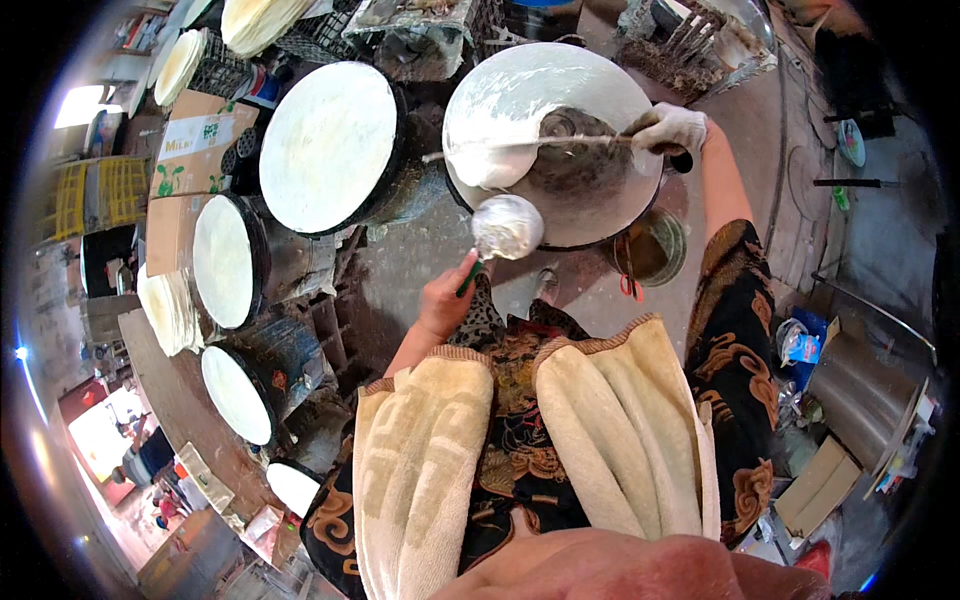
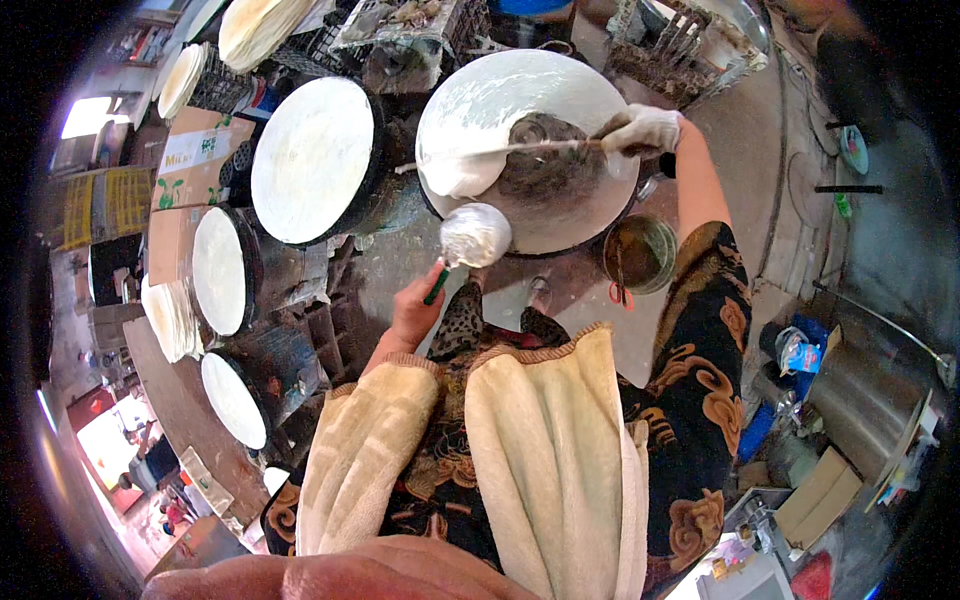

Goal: The person scoops liquid batter from a large metal bowl and pours it onto a hot circular griddle. Using a wooden spreader, they swirl the batter to form a thin, round crepe. Once cooked, the person lifts the crepe and stacks it with others on a nearby surface.

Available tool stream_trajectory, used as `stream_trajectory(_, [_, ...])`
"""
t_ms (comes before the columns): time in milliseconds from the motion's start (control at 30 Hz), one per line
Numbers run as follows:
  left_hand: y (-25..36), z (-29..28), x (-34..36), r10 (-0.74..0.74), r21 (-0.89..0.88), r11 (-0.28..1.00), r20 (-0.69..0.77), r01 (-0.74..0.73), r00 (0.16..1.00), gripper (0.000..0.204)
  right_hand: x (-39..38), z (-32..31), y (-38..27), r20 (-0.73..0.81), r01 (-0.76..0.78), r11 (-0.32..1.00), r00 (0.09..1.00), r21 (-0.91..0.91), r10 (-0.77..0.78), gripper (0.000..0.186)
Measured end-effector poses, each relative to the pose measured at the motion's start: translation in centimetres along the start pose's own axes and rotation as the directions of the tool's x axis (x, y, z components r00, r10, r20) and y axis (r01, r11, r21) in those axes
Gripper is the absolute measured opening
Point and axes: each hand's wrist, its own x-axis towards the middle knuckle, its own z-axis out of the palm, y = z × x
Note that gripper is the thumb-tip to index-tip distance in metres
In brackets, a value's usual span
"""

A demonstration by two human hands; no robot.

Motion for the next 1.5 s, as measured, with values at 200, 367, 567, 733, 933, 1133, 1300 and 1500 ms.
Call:
stream_trajectory(200, [3.1, -1.1, 3.6, 0.096, -0.155, 0.983, -0.008, -0.096, 0.995, 0.057, 1.4, 2.1, -0.2, -0.028, -0.074, 0.997, 0.997, -0.002, 0.074, 0.049])
stream_trajectory(367, [3.9, -4.9, 7.7, -0.304, -0.509, 0.856, -0.353, 0.091, 0.885, 0.048, -0.5, 0.7, 4.6, 0.019, 0.005, 0.997, 1.0, 0.081, -0.006, 0.05])
stream_trajectory(567, [1.4, -10.4, 8.9, -0.73, -0.959, 0.28, -0.183, 0.045, 0.658, 0.027, -1.3, 1.8, 4.5, -0.112, -0.023, 0.99, 0.993, 0.137, 0.039, 0.05])
stream_trajectory(733, [-0.2, -11.3, 7.7, -0.719, -0.981, 0.195, -0.142, 0.002, 0.68, 0.022, -3.5, 0.7, 4.3, 0.015, -0.06, 0.998, 0.998, 0.037, 0.059, 0.048])
stream_trajectory(933, [0.3, -10.4, 7.6, -0.713, -0.984, 0.178, -0.117, 0.017, 0.692, 0.027, 3.4, 0.7, 0.7, -0.07, 0.053, 0.997, 0.996, -0.048, -0.057, 0.045])
stream_trajectory(1133, [-0.1, -11.5, 6.3, -0.751, -0.994, 0.102, -0.11, -0.05, 0.651, 0.034, 1.1, -1.1, 1.7, 0.113, -0.121, 0.967, 0.982, -0.225, 0.15, 0.051])
stream_trajectory(1300, [-0.2, -11.6, 4.4, -0.746, -0.995, 0.055, -0.095, -0.08, 0.66, 0.018, 3.0, -2.1, 0.6, 0.022, 0.085, 0.996, 0.996, -0.041, -0.084, 0.046])
stream_trajectory(1500, [-0.6, -11.8, 3.8, -0.728, -0.971, -0.169, 0.009, -0.166, 0.686, 0.012, -1.5, 0.1, -1.0, 0.097, -0.066, 0.929, 0.989, -0.364, 0.108, 0.045])
